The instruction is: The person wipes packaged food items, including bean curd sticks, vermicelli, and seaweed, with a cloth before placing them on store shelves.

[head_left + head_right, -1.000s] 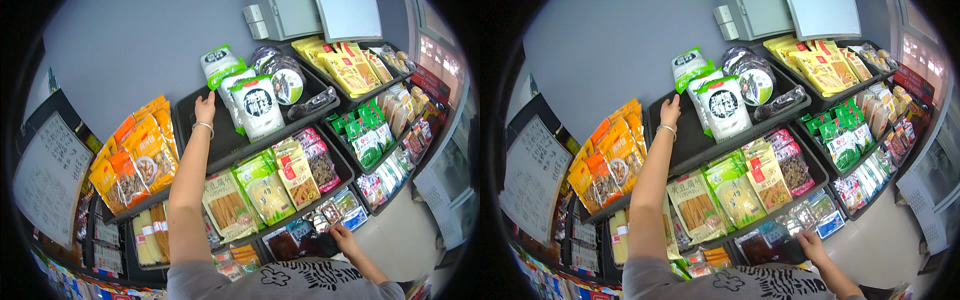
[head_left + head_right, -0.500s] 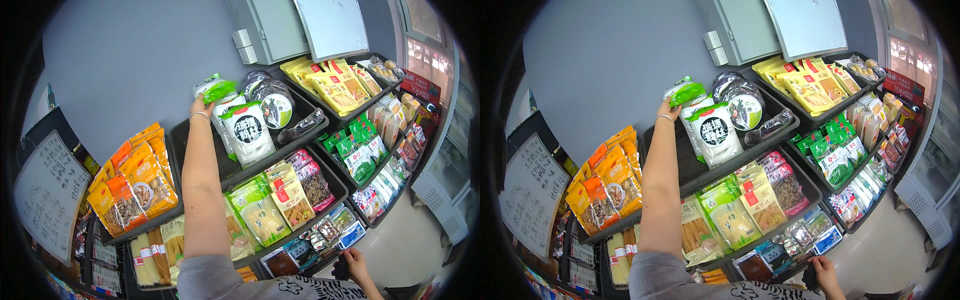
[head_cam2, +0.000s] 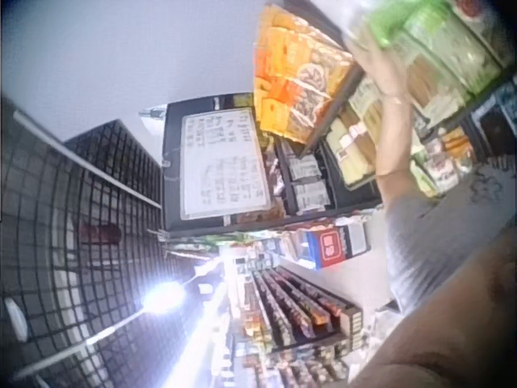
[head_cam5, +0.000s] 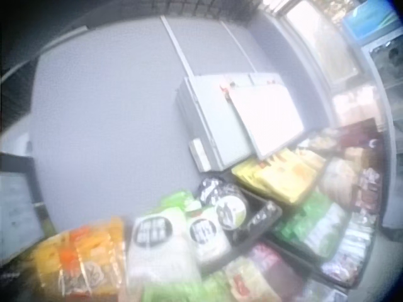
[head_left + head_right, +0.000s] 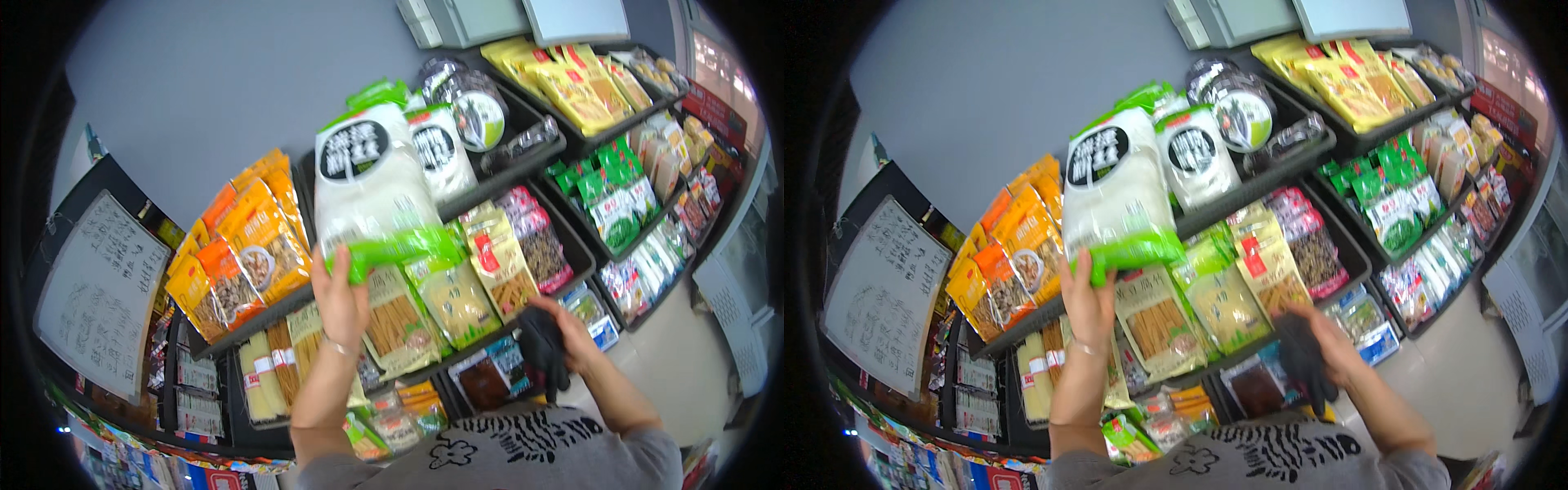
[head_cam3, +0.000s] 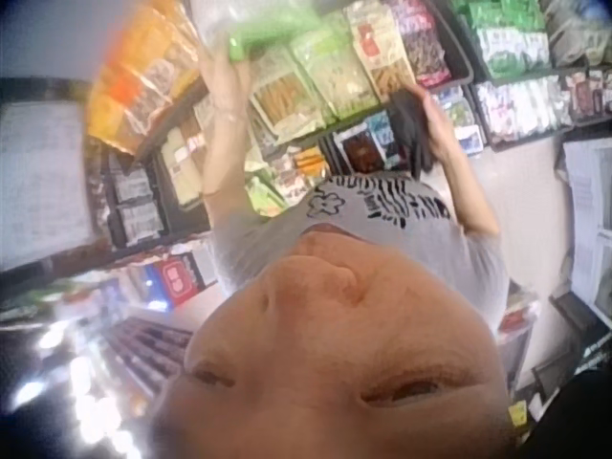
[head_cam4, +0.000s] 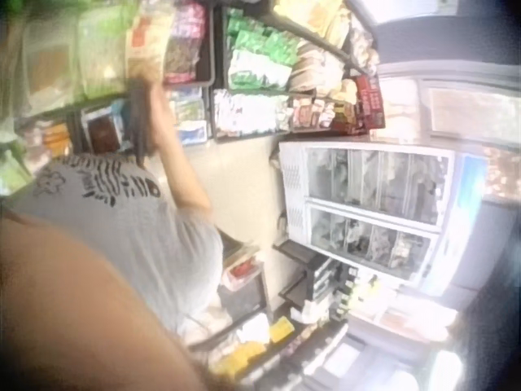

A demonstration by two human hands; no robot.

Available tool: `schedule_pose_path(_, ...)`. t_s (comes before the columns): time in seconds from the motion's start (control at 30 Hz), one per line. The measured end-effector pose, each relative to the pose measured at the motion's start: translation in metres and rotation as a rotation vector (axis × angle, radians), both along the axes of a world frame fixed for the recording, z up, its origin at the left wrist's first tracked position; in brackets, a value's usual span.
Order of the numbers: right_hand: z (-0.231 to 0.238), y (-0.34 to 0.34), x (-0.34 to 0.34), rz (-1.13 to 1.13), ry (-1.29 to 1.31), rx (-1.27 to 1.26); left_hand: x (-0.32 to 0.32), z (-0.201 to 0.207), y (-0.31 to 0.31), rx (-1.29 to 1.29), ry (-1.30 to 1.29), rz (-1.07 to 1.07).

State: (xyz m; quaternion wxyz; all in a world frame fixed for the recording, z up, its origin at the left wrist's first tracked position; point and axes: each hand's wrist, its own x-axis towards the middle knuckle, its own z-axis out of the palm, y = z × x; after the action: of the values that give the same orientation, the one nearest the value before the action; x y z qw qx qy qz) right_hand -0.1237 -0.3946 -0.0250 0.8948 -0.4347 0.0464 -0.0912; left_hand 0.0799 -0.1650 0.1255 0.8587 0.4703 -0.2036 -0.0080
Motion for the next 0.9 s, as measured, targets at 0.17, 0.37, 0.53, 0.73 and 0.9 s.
schedule_pose_path(0.17,0.042,0.044,0.061,0.233,-0.112,-0.066,-0.097,-0.122,0.052,0.600,-0.229,0.069)
schedule_pose_path(0.37,0.033,0.053,0.054,0.311,-0.089,-0.095,-0.113,-0.119,0.054,0.112,0.193,-0.433)
schedule_pose_path(0.53,0.015,0.065,0.071,0.216,-0.053,-0.559,-0.119,-0.160,0.061,0.036,0.497,-0.449)
schedule_pose_path(0.73,0.029,0.023,0.053,-0.082,-0.009,-0.926,-0.118,-0.173,0.068,0.005,0.528,-0.351)
schedule_pose_path(0.9,0.050,0.060,0.031,0.327,-0.199,-0.562,-0.127,-0.193,0.060,-0.026,0.472,-0.395)
